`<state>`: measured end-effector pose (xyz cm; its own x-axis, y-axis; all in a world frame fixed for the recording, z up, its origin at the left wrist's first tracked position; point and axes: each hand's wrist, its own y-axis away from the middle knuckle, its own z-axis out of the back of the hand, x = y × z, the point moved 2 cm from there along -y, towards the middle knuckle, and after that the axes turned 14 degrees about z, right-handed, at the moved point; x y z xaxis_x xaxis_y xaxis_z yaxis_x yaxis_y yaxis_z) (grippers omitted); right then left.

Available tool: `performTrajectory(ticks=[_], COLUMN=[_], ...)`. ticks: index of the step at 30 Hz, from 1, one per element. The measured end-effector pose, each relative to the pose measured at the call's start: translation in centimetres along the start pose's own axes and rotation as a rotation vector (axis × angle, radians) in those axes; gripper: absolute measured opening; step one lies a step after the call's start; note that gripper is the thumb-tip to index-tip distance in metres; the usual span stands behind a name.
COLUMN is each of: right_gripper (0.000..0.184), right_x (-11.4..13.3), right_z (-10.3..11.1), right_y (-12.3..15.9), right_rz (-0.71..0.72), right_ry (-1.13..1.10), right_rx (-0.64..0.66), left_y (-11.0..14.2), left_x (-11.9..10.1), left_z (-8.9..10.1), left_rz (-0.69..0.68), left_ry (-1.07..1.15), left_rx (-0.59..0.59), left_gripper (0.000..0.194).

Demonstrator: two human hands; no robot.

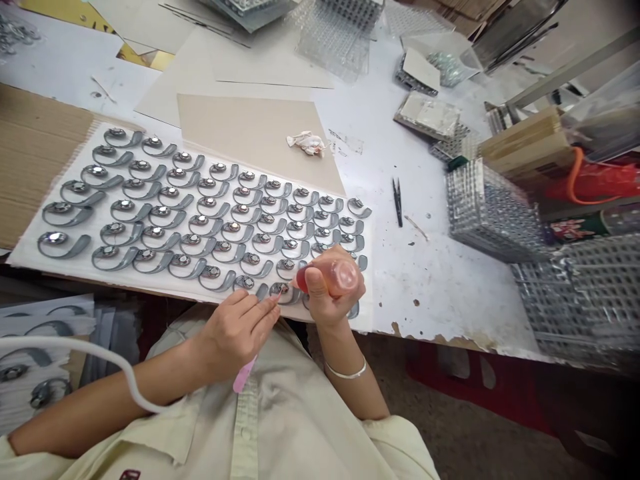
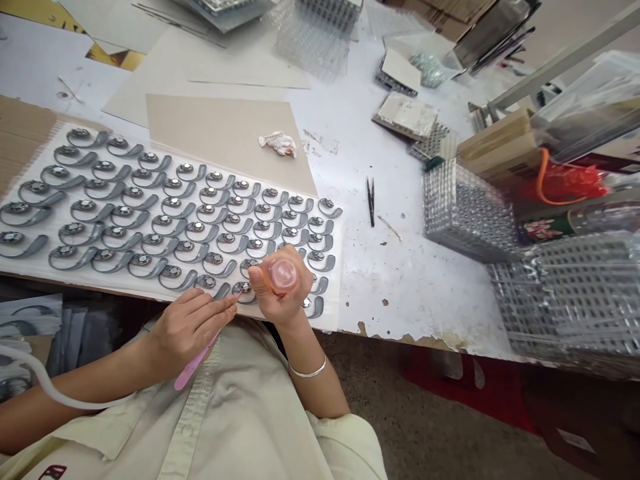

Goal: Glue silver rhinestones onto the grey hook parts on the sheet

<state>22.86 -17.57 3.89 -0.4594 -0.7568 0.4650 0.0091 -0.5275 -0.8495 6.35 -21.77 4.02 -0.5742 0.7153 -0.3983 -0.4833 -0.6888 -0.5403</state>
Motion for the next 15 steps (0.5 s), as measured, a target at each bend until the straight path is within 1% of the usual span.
performTrajectory(ticks=[5, 10, 15], right_gripper=[0.020, 0.018, 0.015], right_x=[0.17, 0.28, 0.43], right_z=[0.17, 0.27, 0.37], right_y=[-0.02, -0.04, 0.01], right_rz=[0.002, 0.032, 0.031], right_ry=[0.024, 0.026, 0.051], right_rx=[0.014, 0.019, 0.023], left_y=[0.08, 0.06, -0.01], left_x=[0.10, 0.25, 0.37], left_z=[-0.02, -0.02, 0.04], left_rz=[-0.004, -0.010, -0.011], left_ry=[-0.009, 0.015, 0.036], left_rx=[0.018, 0.022, 0.016], left_gripper=[0.013, 0.014, 0.014])
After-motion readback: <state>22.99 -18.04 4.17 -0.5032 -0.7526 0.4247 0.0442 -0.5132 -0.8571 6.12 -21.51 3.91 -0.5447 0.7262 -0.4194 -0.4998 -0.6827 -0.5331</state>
